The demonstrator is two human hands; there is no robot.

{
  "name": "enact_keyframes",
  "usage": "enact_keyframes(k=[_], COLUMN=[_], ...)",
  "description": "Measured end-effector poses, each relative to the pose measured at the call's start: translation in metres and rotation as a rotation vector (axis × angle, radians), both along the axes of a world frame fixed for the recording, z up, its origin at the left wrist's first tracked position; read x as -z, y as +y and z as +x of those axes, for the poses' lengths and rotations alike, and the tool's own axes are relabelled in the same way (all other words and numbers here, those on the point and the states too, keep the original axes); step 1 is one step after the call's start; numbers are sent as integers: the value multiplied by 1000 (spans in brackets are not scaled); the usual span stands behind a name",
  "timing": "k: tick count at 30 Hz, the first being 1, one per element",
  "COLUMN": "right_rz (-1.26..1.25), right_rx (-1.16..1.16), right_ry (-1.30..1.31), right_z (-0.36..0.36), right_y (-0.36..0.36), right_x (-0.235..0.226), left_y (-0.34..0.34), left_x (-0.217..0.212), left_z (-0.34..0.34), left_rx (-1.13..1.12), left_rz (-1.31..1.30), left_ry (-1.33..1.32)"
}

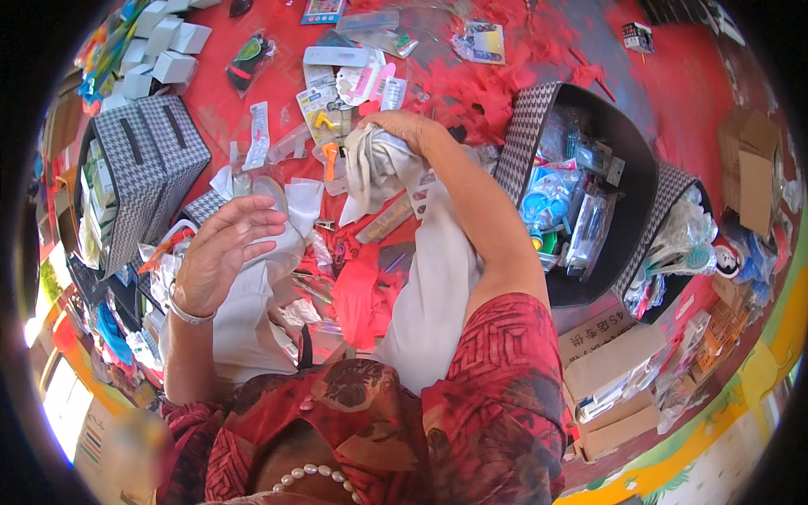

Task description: The person sits on the floor and wipes the surfaces of various small packaged items and a sheet of stickers with a cloth. They pick up each item, wipe it, and place it into a black plastic bin.

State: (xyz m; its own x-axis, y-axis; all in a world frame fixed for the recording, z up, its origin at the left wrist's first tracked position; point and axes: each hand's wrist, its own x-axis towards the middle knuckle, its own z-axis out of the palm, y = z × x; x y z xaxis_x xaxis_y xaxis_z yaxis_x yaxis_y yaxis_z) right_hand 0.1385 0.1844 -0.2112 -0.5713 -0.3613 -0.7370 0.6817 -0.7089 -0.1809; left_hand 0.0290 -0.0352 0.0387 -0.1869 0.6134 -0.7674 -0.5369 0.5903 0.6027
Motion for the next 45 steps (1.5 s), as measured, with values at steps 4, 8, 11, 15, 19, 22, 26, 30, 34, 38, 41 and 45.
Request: enact_keyframes(k=[4, 8, 11, 15, 19, 22, 26, 30, 34, 38, 41, 45], right_rz=[614, 1243, 1206, 1238, 941, 635, 532, 555, 550, 641, 824, 1138], right_rx=[-317, -839, -915, -847, -278, -29, -3, -103, -143, -165, -8, 620], right_ry=[40, 262, 127, 116, 87, 245, 496, 706, 793, 830, 704, 492], right_z=[-20, -30, -19, 15, 46, 53, 46, 26, 8, -1, 3, 7], right_y=[3, -8, 7, 28, 31, 42, 40, 20, -7, -28, -35, -46], right_x=[27, 59, 69, 69, 45, 1, -80, -166, -240, -284, -310, -340], left_y=[1, 0, -1, -1, -2, -3, -5, -4, -5, -9, -10, -16], left_x=[-2, 0, 0, -2, -6, -8, -7, -3, -5, -17, -20, -14], left_z=[1, 3, 2, 1, 2, 1, -3, -10, -17, -18, -14, -10], left_rx=[-3, 12, 29, 30, 38, -48, -152, -144, -67, -57, -99, -49], left_rz=[-1, -10, -1, -19, -3, 14, 16, 86, 329, 406, 489, 458], left_ry=[-1, 13, 29, 51, 88, 119, 212, 298, 84, -157, -154, 41])
